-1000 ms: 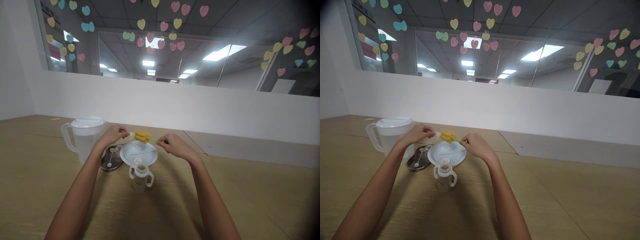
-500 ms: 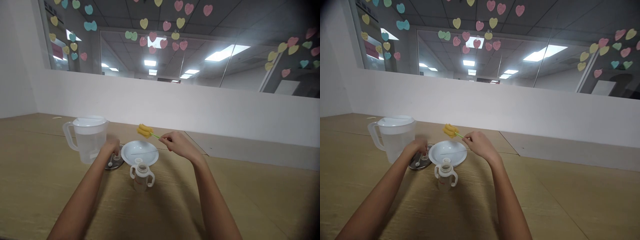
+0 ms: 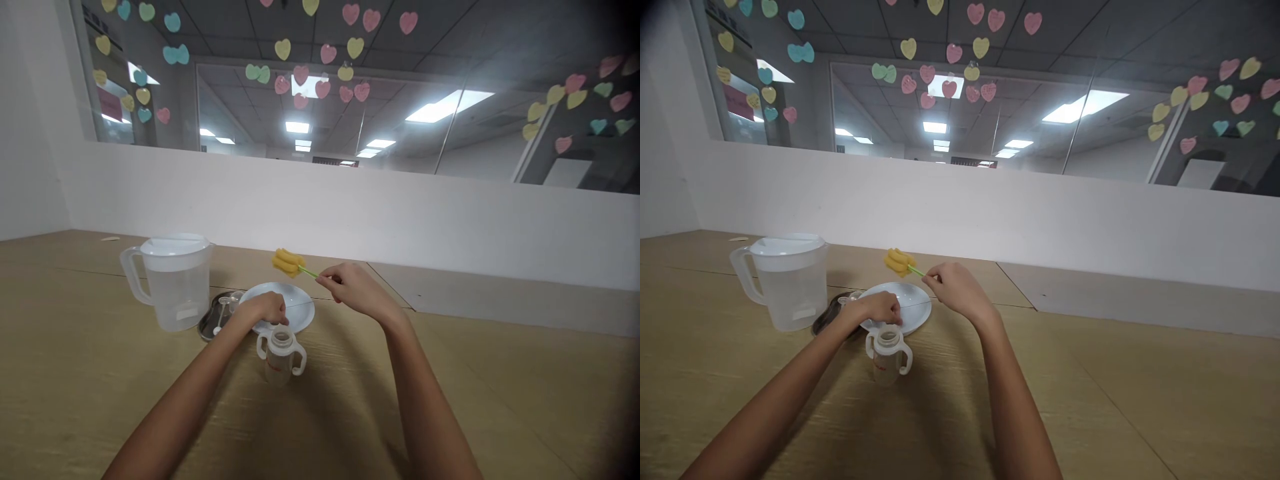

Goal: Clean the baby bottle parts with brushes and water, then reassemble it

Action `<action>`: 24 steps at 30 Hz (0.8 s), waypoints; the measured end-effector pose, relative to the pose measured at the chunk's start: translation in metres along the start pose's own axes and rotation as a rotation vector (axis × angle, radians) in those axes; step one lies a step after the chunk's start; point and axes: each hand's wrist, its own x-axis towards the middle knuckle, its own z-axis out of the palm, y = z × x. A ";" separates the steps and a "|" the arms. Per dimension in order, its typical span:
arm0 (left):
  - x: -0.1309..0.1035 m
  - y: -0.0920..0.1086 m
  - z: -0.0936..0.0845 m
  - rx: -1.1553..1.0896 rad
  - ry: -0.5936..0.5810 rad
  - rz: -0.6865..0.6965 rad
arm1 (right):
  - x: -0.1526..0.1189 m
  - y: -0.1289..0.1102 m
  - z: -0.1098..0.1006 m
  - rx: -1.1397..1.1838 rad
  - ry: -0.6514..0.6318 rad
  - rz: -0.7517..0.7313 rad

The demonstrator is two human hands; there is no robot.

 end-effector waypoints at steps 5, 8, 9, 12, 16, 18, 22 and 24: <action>0.007 -0.003 0.013 0.084 -0.045 -0.063 | -0.001 -0.001 -0.002 0.009 0.003 0.011; 0.007 -0.005 0.012 0.132 -0.041 -0.087 | -0.002 -0.002 -0.003 0.011 0.006 0.029; 0.007 -0.006 0.012 0.145 -0.036 -0.098 | -0.003 -0.003 -0.003 0.008 0.005 0.031; 0.010 -0.007 0.014 0.173 -0.023 -0.131 | -0.002 -0.003 -0.002 -0.003 -0.001 0.021; 0.011 -0.010 0.014 0.181 -0.014 -0.141 | -0.001 -0.001 -0.001 -0.016 -0.016 0.013; 0.011 -0.012 0.013 0.180 -0.015 -0.141 | -0.001 0.000 -0.001 -0.021 -0.021 0.015; 0.010 -0.016 0.013 0.166 -0.021 -0.142 | 0.000 0.000 0.000 -0.033 -0.021 0.036; 0.011 -0.018 0.015 0.158 -0.016 -0.141 | 0.001 0.000 0.000 -0.039 -0.022 0.040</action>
